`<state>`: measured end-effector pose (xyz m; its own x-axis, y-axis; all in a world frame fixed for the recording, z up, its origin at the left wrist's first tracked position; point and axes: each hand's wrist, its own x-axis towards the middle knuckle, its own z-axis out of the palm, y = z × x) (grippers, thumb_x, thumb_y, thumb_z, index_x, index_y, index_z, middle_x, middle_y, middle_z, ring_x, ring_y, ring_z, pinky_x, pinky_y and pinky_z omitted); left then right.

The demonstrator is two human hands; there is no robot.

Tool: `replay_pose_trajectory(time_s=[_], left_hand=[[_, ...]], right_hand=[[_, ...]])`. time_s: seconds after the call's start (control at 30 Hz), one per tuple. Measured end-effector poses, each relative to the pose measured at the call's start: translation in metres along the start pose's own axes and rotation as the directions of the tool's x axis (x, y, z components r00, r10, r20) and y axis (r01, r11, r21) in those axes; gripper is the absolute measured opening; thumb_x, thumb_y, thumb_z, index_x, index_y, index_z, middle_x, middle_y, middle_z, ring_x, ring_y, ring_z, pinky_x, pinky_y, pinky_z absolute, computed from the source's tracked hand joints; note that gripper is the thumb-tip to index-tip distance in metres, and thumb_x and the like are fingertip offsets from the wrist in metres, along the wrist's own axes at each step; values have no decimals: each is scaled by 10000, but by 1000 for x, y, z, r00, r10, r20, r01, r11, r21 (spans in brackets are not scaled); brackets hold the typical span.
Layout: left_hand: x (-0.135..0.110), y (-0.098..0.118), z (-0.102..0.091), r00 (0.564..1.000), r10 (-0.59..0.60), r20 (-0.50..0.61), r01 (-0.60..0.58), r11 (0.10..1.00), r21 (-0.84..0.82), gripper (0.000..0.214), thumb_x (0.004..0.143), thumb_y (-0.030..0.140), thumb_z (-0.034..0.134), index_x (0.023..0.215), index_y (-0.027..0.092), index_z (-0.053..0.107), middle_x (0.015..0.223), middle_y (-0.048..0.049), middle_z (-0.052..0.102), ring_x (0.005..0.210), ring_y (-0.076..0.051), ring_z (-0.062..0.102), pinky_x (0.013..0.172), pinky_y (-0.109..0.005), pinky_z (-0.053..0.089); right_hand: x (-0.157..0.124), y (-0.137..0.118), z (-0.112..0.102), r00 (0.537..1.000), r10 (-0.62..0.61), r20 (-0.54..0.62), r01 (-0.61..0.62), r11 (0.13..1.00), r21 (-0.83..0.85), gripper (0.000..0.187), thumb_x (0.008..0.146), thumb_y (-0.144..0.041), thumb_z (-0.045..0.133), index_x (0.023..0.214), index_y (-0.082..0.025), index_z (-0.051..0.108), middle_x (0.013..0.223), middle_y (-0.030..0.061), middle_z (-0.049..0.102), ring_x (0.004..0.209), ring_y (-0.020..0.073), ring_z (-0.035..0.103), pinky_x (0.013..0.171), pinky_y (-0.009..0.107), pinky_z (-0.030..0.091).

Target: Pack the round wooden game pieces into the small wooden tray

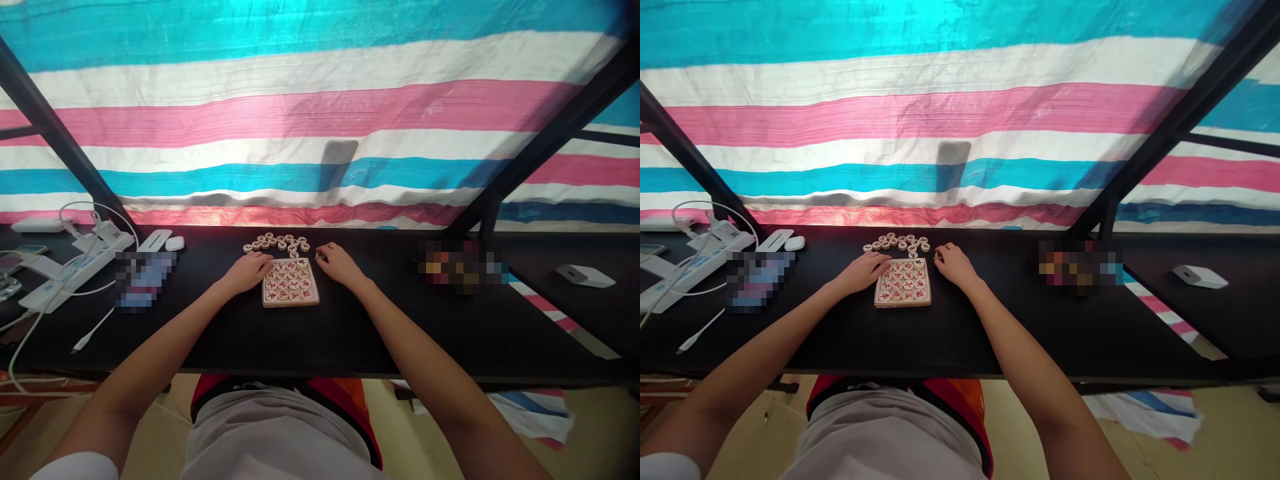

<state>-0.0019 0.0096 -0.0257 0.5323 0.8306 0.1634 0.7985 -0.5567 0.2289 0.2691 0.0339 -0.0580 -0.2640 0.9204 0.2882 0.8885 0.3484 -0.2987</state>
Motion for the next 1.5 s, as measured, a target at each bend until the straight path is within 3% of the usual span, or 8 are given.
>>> replay_pose_trajectory(time_s=[0.17, 0.33, 0.5, 0.77, 0.93, 1.1, 1.3, 1.5], left_hand=[[0, -1, 1, 1000, 0, 2, 0, 1000, 5, 421, 951, 379, 287, 1184, 174, 571, 1138, -77, 620, 1059, -218, 544, 933, -334, 424], [0, -2, 2, 1000, 5, 1, -5, 1000, 13, 409, 948, 363, 297, 1181, 173, 575, 1129, -76, 623, 1051, -219, 544, 936, -340, 423], [0, -2, 4, 1000, 3, -19, -2, 1000, 23, 393, 944, 351, 318, 1172, 169, 583, 1115, -79, 626, 1033, -215, 548, 931, -332, 424], [1, -3, 3, 1000, 1, -5, 0, 1000, 12, 392, 941, 357, 326, 1173, 172, 581, 1119, -80, 623, 1045, -217, 546, 929, -332, 428], [1, -3, 2, 1000, 0, -4, 0, 1000, 15, 389, 940, 361, 327, 1177, 181, 578, 1110, -76, 627, 1042, -222, 546, 926, -341, 430], [0, -3, 2, 1000, 5, 9, -6, 1000, 20, 389, 943, 351, 318, 1177, 178, 575, 1130, -74, 622, 1053, -218, 541, 938, -336, 424], [0, -2, 1, 1000, 5, 21, -6, 1000, 23, 406, 942, 356, 306, 1191, 169, 566, 1148, -85, 617, 1066, -222, 539, 941, -339, 421], [0, -3, 1, 1000, -2, 23, 1, 1000, 18, 408, 945, 372, 301, 1188, 179, 566, 1140, -81, 619, 1062, -217, 542, 936, -331, 425]], right_hand=[[-2, -9, -8, 992, -57, -110, 69, 992, 103, 258, 866, -241, 496, 1082, -157, 608, 995, 104, 633, 916, 226, 580, 846, 352, 454], [-8, -29, -15, 928, -249, -277, 321, 913, 254, 158, 863, -307, 550, 971, -206, 605, 973, 61, 658, 935, 209, 569, 855, 346, 461], [-9, -44, -9, 876, -438, -204, 481, 831, 279, 81, 839, -275, 595, 791, -211, 605, 941, 51, 682, 958, 200, 580, 876, 355, 456], [-3, -43, -1, 914, -395, -95, 404, 863, 303, 67, 826, -268, 623, 821, -223, 673, 952, 40, 710, 961, 204, 607, 862, 361, 481], [-5, -40, -2, 911, -390, -132, 411, 883, 228, 166, 863, -296, 567, 906, -212, 704, 1095, 83, 664, 1019, 223, 584, 916, 393, 466], [-8, -33, -3, 942, -299, -154, 330, 911, 248, 331, 919, -375, 453, 1120, -190, 641, 1171, 107, 607, 1102, 227, 534, 970, 396, 436], [-5, -27, 1, 942, -336, 22, 318, 910, 264, 455, 933, -462, 391, 1300, -227, 523, 1277, 69, 576, 1217, 235, 470, 1041, 402, 362], [-2, -23, -4, 960, -278, -22, 278, 943, 182, 372, 966, -319, 323, 1080, -196, 656, 1101, 92, 650, 1032, 228, 568, 957, 392, 410]])
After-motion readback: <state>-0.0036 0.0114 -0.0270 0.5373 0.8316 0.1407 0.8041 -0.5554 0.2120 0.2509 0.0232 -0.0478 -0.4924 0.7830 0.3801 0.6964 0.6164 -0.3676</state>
